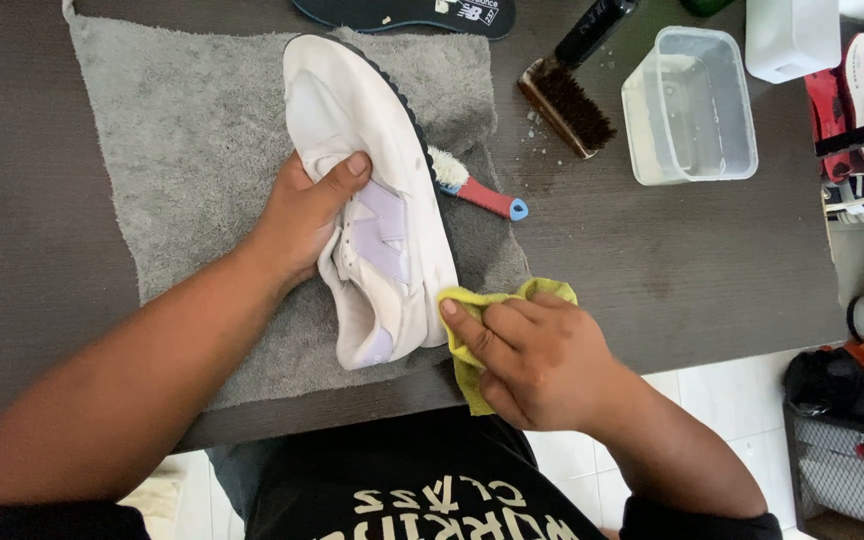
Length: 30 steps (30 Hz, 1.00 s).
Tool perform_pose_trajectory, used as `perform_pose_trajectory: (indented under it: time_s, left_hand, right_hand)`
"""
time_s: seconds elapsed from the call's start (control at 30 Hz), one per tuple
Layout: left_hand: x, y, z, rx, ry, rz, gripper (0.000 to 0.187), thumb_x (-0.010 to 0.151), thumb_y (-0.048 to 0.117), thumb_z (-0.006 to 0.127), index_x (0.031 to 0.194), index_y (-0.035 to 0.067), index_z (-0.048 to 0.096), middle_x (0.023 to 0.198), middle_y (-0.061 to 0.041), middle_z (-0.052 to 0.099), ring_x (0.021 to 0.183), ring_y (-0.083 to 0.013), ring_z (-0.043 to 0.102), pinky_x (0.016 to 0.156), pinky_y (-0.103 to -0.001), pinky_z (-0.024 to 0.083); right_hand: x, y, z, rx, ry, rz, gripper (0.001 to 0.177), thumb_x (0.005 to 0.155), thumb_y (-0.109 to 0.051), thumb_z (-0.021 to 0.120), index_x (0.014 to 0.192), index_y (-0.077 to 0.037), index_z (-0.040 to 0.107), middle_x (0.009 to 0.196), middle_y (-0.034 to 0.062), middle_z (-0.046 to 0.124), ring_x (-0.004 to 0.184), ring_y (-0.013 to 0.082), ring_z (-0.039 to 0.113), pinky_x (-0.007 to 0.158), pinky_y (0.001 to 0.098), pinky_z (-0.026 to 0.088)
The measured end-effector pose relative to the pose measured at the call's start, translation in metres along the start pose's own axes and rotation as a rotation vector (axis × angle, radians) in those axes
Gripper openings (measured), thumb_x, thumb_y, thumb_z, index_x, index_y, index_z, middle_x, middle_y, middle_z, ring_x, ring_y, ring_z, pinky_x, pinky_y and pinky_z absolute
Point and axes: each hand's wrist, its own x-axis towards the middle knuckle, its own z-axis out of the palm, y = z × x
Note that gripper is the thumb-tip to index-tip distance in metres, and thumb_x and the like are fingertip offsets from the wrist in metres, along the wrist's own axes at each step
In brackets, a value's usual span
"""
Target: The person cleans a white New Balance sneaker by first applying a liquid cleaner from a black bottle, then scrubbing the upper with a blue brush dipped in water, and finally wiping the shoe with a yellow cloth. The person handles the shoe, brush, and cloth throughout the process.
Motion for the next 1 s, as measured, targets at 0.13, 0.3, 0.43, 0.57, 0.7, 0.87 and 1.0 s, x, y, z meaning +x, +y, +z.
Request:
perform_pose_trajectory:
  time_s: [0.13,0.3,0.43,0.57,0.7,0.87,1.0]
  left_hand:
    - [-0.001,-0.003,-0.004,-0.009,-0.020,-0.001,0.036,0.100,0.030,0.078,0.124,0.007,0.065,0.103,-0.010,0.076,0.097,-0.0201,0.077,0.093,-0.044,0.066]
    - [-0.002,0.003,0.000,-0.015,-0.024,-0.016,0.033,0.101,0.029,0.076,0.123,0.007,0.066,0.101,-0.009,0.076,0.095,-0.0200,0.077,0.092,-0.044,0.066]
    - [0.003,-0.003,-0.008,-0.073,-0.019,-0.073,0.040,0.094,0.030,0.079,0.124,0.006,0.068,0.108,-0.010,0.078,0.098,-0.0213,0.077,0.092,-0.042,0.066]
    - [0.008,-0.010,-0.014,-0.125,-0.078,-0.080,0.054,0.091,0.029,0.079,0.136,0.004,0.063,0.128,-0.014,0.075,0.111,-0.0252,0.075,0.101,-0.043,0.064]
    - [0.011,-0.018,-0.020,-0.023,-0.103,-0.019,0.047,0.094,0.028,0.076,0.134,0.004,0.066,0.127,-0.010,0.075,0.112,-0.0214,0.073,0.102,-0.039,0.061]
    - [0.006,-0.018,-0.020,-0.039,-0.086,0.002,0.049,0.094,0.030,0.077,0.135,0.006,0.066,0.128,-0.008,0.075,0.113,-0.0203,0.071,0.102,-0.040,0.060]
    - [0.003,-0.010,-0.009,-0.144,-0.101,-0.016,0.047,0.093,0.021,0.079,0.134,0.005,0.065,0.123,-0.010,0.076,0.108,-0.0212,0.073,0.097,-0.040,0.062]
  right_hand:
    - [-0.002,0.000,-0.007,0.115,0.024,-0.037,0.058,0.084,-0.019,0.057,0.139,-0.002,0.068,0.076,0.0068,0.055,0.066,0.0282,0.065,0.058,0.0395,0.053]
    - [0.022,0.031,-0.038,0.252,0.214,-0.004,0.053,0.087,-0.017,0.055,0.134,-0.003,0.074,0.073,0.0085,0.055,0.058,0.0282,0.057,0.059,0.0385,0.053]
    - [0.057,0.055,-0.058,0.036,0.348,0.007,0.049,0.097,-0.013,0.056,0.141,0.005,0.067,0.099,0.0182,0.064,0.077,0.0356,0.063,0.069,0.0463,0.053]
    - [0.117,0.068,-0.068,-0.035,0.258,-0.028,0.052,0.112,-0.011,0.056,0.162,0.000,0.047,0.127,0.0211,0.065,0.106,0.0425,0.065,0.093,0.0539,0.053]
    - [0.167,0.086,-0.044,-0.042,0.190,-0.035,0.063,0.100,-0.013,0.060,0.160,-0.001,0.047,0.126,0.0192,0.065,0.108,0.0401,0.064,0.087,0.0523,0.052]
    - [0.171,0.080,-0.028,-0.228,-0.024,0.066,0.066,0.095,-0.032,0.057,0.158,-0.011,0.052,0.096,0.0111,0.058,0.075,0.0377,0.061,0.050,0.0558,0.045]
    - [0.144,0.070,-0.025,-0.307,0.050,0.036,0.062,0.097,-0.033,0.058,0.154,-0.008,0.057,0.100,0.0102,0.062,0.073,0.0366,0.067,0.053,0.0515,0.047]
